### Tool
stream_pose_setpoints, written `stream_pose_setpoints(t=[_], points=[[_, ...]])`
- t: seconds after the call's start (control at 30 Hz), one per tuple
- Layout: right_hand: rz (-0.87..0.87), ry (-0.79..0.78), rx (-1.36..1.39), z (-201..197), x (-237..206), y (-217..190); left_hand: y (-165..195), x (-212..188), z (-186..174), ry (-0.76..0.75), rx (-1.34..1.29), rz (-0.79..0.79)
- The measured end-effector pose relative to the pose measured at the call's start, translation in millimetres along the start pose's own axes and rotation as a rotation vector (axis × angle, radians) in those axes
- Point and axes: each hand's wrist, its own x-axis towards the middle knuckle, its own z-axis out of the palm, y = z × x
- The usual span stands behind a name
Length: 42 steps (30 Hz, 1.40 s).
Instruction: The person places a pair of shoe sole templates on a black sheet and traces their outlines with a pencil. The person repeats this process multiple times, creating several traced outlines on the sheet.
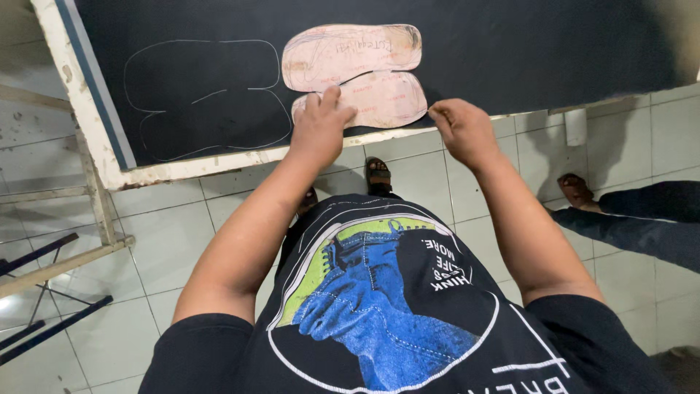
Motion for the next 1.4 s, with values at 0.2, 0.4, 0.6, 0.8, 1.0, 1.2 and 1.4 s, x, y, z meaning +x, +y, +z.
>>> stream_pose_setpoints(t=[0.2, 0.4, 0.6, 0.8, 1.0, 1.2, 1.4], points=[[-0.094, -0.031, 0.054, 20, 0, -21, -7, 19, -8, -0.178, -0.177, -0.153], [-0.136, -0.091, 0.177, 38, 29, -61, -34, 52, -8, -0.306, -0.389, -0.283], [-0.293, -0.185, 0.243, 55, 67, -106, -54, 77, -23, -0.482, -0.699, -0.427], [-0.429, -0.267, 0.240, 63, 95, -144, -58, 86, -65, -0.626, -0.910, -0.664], [-0.450, -0.225, 0.353, 63, 108, -171, -55, 86, -91, -0.627, -0.993, -0.699], [-0.430, -0.143, 0.310, 62, 116, -190, -64, 84, -90, -0.618, -1.091, -0.702], [-0.192, -0.037, 0.408, 21, 91, -159, -54, 59, -72, -0.445, -0.832, -0.424]])
